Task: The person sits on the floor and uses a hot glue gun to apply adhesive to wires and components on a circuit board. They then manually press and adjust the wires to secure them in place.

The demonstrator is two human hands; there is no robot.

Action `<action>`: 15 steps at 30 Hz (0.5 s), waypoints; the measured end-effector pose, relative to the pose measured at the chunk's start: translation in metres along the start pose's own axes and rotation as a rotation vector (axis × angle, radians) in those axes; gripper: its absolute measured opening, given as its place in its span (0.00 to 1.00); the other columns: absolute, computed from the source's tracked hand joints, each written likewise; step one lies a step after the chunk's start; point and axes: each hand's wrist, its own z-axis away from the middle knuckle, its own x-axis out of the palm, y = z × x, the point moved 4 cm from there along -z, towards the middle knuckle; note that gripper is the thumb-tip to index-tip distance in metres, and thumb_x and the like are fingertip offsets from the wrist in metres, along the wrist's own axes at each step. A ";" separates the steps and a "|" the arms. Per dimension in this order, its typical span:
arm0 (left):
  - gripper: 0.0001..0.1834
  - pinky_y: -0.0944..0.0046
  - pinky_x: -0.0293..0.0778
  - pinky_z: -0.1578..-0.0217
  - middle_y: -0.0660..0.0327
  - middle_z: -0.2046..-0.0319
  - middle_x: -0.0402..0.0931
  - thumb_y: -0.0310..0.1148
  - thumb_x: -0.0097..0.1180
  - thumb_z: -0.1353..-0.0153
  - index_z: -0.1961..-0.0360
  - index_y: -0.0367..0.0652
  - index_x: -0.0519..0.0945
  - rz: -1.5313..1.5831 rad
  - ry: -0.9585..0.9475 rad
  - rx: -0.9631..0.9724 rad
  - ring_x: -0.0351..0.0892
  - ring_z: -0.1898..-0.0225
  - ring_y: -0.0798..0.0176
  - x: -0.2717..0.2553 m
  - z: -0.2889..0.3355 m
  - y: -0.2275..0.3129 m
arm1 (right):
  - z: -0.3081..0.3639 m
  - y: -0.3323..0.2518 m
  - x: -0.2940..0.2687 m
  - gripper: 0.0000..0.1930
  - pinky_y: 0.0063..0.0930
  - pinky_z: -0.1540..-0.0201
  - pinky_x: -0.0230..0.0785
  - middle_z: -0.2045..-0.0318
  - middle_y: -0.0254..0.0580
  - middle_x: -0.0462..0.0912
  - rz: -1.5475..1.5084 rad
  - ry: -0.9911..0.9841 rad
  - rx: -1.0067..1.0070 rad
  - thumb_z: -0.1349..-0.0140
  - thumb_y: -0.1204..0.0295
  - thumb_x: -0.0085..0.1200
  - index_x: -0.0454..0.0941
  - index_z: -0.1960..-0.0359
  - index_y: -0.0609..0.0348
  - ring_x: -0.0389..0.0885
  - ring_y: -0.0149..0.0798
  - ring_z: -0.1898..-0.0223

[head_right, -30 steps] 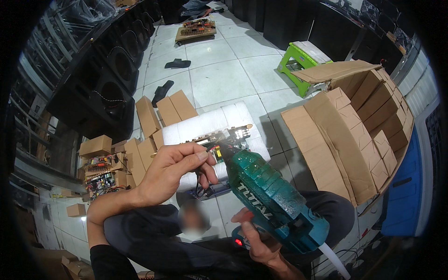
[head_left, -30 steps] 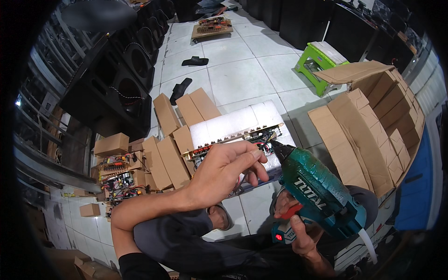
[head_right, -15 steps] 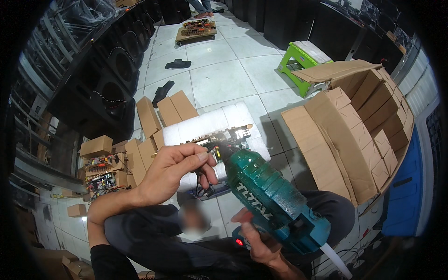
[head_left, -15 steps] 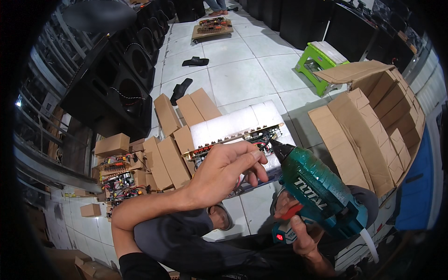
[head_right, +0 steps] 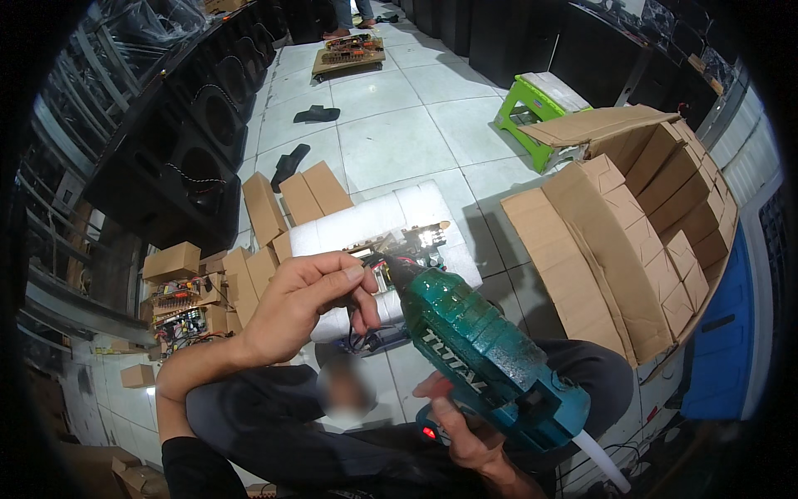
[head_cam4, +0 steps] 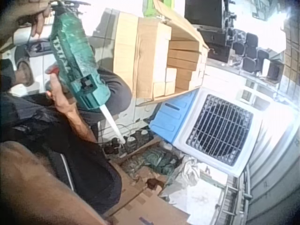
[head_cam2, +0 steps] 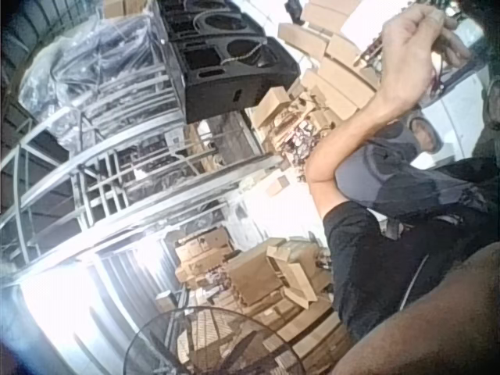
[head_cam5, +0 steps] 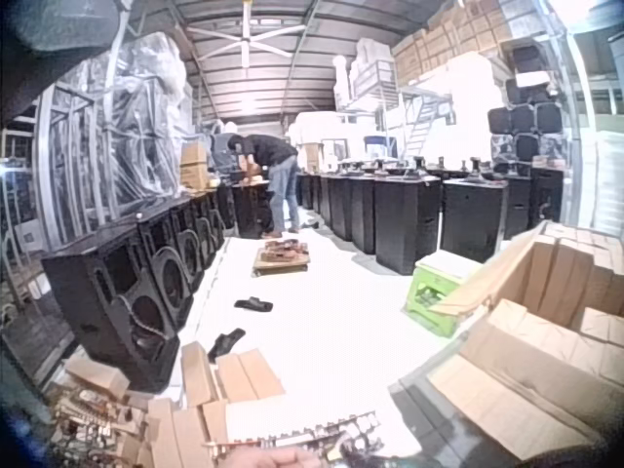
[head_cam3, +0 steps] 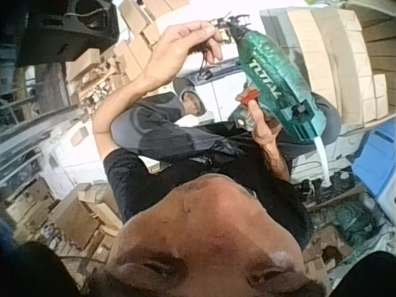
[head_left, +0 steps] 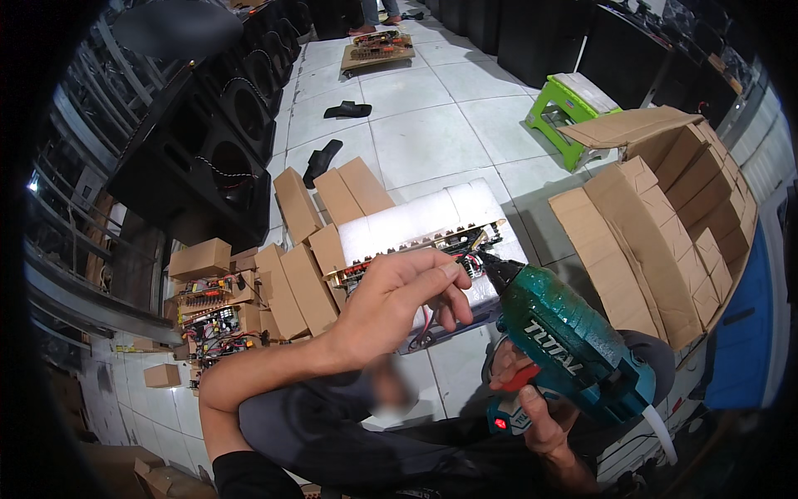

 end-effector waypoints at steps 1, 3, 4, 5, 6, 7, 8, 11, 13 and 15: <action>0.16 0.68 0.75 0.63 0.51 0.70 0.82 0.34 0.44 0.25 0.59 0.30 0.77 0.010 -0.004 0.002 0.79 0.70 0.66 0.000 0.000 0.000 | 0.001 -0.002 0.001 0.09 0.35 0.57 0.74 0.65 0.48 0.84 -0.010 0.022 0.019 0.38 0.76 0.52 0.78 0.59 0.66 0.81 0.38 0.63; 0.16 0.68 0.75 0.63 0.51 0.70 0.82 0.34 0.44 0.24 0.59 0.31 0.77 0.014 -0.012 -0.008 0.79 0.70 0.66 0.000 -0.001 -0.001 | -0.002 -0.005 0.004 0.09 0.35 0.57 0.74 0.65 0.48 0.84 0.001 0.015 -0.016 0.38 0.76 0.52 0.79 0.59 0.66 0.82 0.38 0.63; 0.16 0.68 0.75 0.63 0.51 0.70 0.82 0.34 0.44 0.24 0.59 0.31 0.78 0.016 -0.016 -0.012 0.79 0.70 0.66 0.000 -0.002 -0.001 | -0.003 -0.006 0.005 0.09 0.35 0.57 0.74 0.65 0.48 0.84 0.006 0.011 -0.034 0.38 0.76 0.52 0.79 0.59 0.66 0.82 0.39 0.63; 0.16 0.68 0.75 0.63 0.51 0.70 0.82 0.34 0.44 0.24 0.59 0.31 0.78 0.015 -0.014 -0.014 0.79 0.70 0.66 0.000 -0.001 -0.001 | -0.003 -0.005 0.003 0.09 0.35 0.56 0.75 0.65 0.48 0.84 0.037 -0.007 -0.038 0.38 0.76 0.52 0.79 0.59 0.67 0.82 0.39 0.63; 0.16 0.68 0.75 0.63 0.51 0.70 0.82 0.34 0.44 0.24 0.59 0.31 0.78 0.015 -0.012 -0.016 0.79 0.70 0.66 0.001 0.000 0.000 | -0.004 -0.002 0.000 0.09 0.35 0.56 0.75 0.65 0.48 0.84 0.067 -0.025 -0.042 0.38 0.76 0.52 0.79 0.59 0.67 0.82 0.39 0.63; 0.16 0.68 0.75 0.63 0.51 0.70 0.82 0.34 0.44 0.24 0.59 0.31 0.78 0.015 -0.009 -0.018 0.79 0.70 0.66 0.001 0.000 0.000 | -0.005 -0.001 -0.002 0.09 0.35 0.56 0.75 0.65 0.48 0.84 0.097 -0.042 -0.046 0.39 0.76 0.52 0.79 0.59 0.67 0.82 0.39 0.62; 0.16 0.68 0.75 0.63 0.51 0.70 0.82 0.34 0.44 0.24 0.58 0.31 0.78 0.020 -0.010 -0.021 0.79 0.70 0.66 0.000 0.000 0.000 | -0.005 0.001 -0.003 0.09 0.36 0.55 0.75 0.65 0.48 0.84 0.086 -0.036 -0.046 0.39 0.76 0.52 0.79 0.59 0.67 0.82 0.39 0.62; 0.16 0.68 0.75 0.63 0.51 0.71 0.82 0.34 0.44 0.24 0.58 0.30 0.78 0.031 -0.010 -0.024 0.80 0.70 0.66 0.000 0.000 -0.001 | -0.005 0.002 -0.004 0.09 0.36 0.54 0.75 0.65 0.48 0.84 0.036 -0.002 -0.029 0.39 0.76 0.51 0.79 0.60 0.67 0.83 0.39 0.61; 0.16 0.68 0.75 0.63 0.51 0.71 0.83 0.34 0.44 0.25 0.58 0.30 0.78 0.036 -0.009 -0.019 0.80 0.70 0.66 -0.001 -0.001 -0.001 | -0.004 0.002 -0.001 0.09 0.36 0.54 0.75 0.65 0.48 0.84 -0.017 0.042 0.003 0.39 0.76 0.51 0.80 0.60 0.67 0.83 0.39 0.61; 0.16 0.68 0.75 0.63 0.52 0.71 0.83 0.34 0.44 0.25 0.58 0.30 0.78 0.033 -0.010 -0.016 0.80 0.70 0.66 0.000 -0.001 -0.001 | -0.003 0.001 0.000 0.09 0.35 0.54 0.75 0.65 0.47 0.84 0.011 0.027 -0.020 0.39 0.76 0.51 0.80 0.61 0.67 0.83 0.39 0.62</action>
